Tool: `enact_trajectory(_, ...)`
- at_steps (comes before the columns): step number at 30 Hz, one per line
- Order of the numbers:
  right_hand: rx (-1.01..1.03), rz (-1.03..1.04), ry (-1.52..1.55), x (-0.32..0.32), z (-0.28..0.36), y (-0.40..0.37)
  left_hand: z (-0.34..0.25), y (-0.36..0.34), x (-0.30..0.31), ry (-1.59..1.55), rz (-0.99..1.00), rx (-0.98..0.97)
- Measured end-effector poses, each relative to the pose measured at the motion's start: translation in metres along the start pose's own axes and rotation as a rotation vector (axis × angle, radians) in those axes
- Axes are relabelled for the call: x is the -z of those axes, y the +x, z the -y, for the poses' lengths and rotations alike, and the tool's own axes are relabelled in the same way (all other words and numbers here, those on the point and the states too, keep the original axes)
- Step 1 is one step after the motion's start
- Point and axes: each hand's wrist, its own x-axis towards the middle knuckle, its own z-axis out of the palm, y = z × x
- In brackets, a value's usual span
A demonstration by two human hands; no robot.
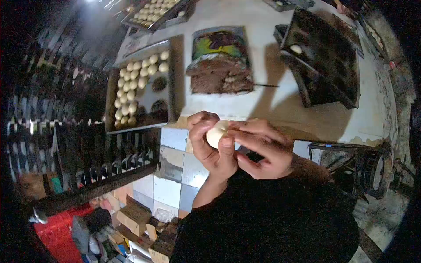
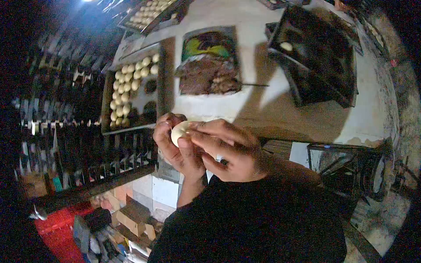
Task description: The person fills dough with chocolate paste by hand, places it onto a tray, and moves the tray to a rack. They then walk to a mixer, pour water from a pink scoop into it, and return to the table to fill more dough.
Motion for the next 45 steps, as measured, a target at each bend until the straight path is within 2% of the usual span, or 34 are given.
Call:
enact_trajectory(3,0.188,-0.172,0.017,0.052,-0.048,-0.001,0.017,0.005,-0.071,-0.12,-0.001,0.04)
enact_trajectory(5,0.093,-0.226,0.168,0.089,-0.069,-0.001,0.021,0.007,-0.115,-0.232,0.133,0.286)
enact_trajectory(7,-0.019,-0.294,0.384,0.113,-0.095,-0.002,0.06,0.022,-0.142,-0.216,0.492,0.089)
enact_trajectory(8,-0.141,-0.114,0.19,0.137,-0.103,-0.003,0.071,0.024,-0.162,-0.225,0.523,0.084)
enact_trajectory(9,-0.272,-0.065,0.176,0.149,-0.113,-0.011,0.081,0.022,-0.178,-0.231,0.553,0.082)
enact_trajectory(11,-0.273,0.163,-0.029,0.189,-0.136,-0.003,0.109,0.014,-0.192,-0.143,0.555,0.264)
enact_trajectory(12,-0.303,0.078,-0.113,0.199,-0.138,-0.002,0.113,0.013,-0.192,0.154,0.638,0.465)
enact_trajectory(14,-0.365,-0.097,-0.296,0.217,-0.14,-0.002,0.128,0.009,-0.219,0.268,0.675,0.557)
enact_trajectory(17,-0.194,0.062,-0.425,0.24,-0.159,-0.003,0.196,-0.045,-0.233,0.223,0.864,0.574)
enact_trajectory(18,-0.068,0.149,-0.394,0.243,-0.175,-0.001,0.207,-0.055,-0.242,0.189,0.922,0.562)
enact_trajectory(19,-0.094,0.282,-0.424,0.248,-0.182,-0.001,0.217,-0.059,-0.248,0.099,0.973,0.578)
enact_trajectory(21,-0.044,0.291,-0.422,0.257,-0.213,-0.014,0.219,-0.047,-0.264,-0.079,1.058,0.605)
enact_trajectory(22,-0.159,0.281,-0.316,0.268,-0.221,-0.014,0.217,-0.041,-0.271,-0.167,1.087,0.619)
enact_trajectory(24,-0.381,0.259,-0.102,0.293,-0.238,-0.002,0.197,-0.027,-0.282,-0.224,1.038,0.837)
enact_trajectory(25,-0.472,0.217,-0.092,0.308,-0.253,0.001,0.187,-0.02,-0.288,-0.25,1.001,0.944)
enact_trajectory(26,-0.561,0.172,-0.083,0.322,-0.272,0.004,0.187,-0.006,-0.287,-0.231,1.096,1.037)
enact_trajectory(28,-0.668,-0.016,-0.316,0.342,-0.32,0.015,0.178,0.016,-0.28,-0.161,1.129,1.01)
enact_trajectory(29,-0.583,0.032,-0.536,0.353,-0.356,0.018,0.173,0.026,-0.277,-0.126,1.146,0.997)
enact_trajectory(30,-0.487,0.08,-0.753,0.359,-0.384,0.013,0.17,0.031,-0.27,-0.133,1.108,1.001)
enact_trajectory(31,-0.475,0.179,-0.844,0.36,-0.397,0.003,0.169,0.038,-0.264,-0.137,1.068,0.994)
enact_trajectory(32,-0.451,0.276,-0.933,0.36,-0.411,-0.004,0.163,0.043,-0.253,-0.172,0.982,1.067)
enact_trajectory(33,-0.427,0.376,-1.019,0.36,-0.424,-0.012,0.163,0.047,-0.237,-0.128,0.957,0.955)
enact_trajectory(35,-0.386,0.406,-1.002,0.381,-0.452,-0.045,0.166,0.05,-0.202,-0.032,0.882,0.743)
enact_trajectory(36,-0.432,0.427,-1.03,0.378,-0.452,-0.039,0.164,0.049,-0.186,-0.109,0.752,0.801)
enact_trajectory(38,-0.586,0.471,-1.122,0.36,-0.442,-0.02,0.176,0.037,-0.156,-0.077,0.667,0.762)
enact_trajectory(39,-0.603,0.508,-1.054,0.375,-0.455,-0.046,0.181,0.032,-0.138,-0.035,0.612,0.735)
enact_trajectory(40,-0.612,0.585,-1.044,0.379,-0.449,-0.038,0.182,0.027,-0.121,-0.039,0.583,0.818)
enact_trajectory(42,-0.52,0.709,-1.087,0.386,-0.413,0.004,0.167,0.026,-0.083,0.181,0.574,0.892)
enact_trajectory(43,-0.389,0.657,-1.149,0.381,-0.39,0.021,0.166,0.021,-0.059,0.349,0.537,0.721)
enact_trajectory(45,-0.13,0.336,-1.306,0.335,-0.327,0.042,0.167,0.024,0.001,0.544,0.265,0.299)
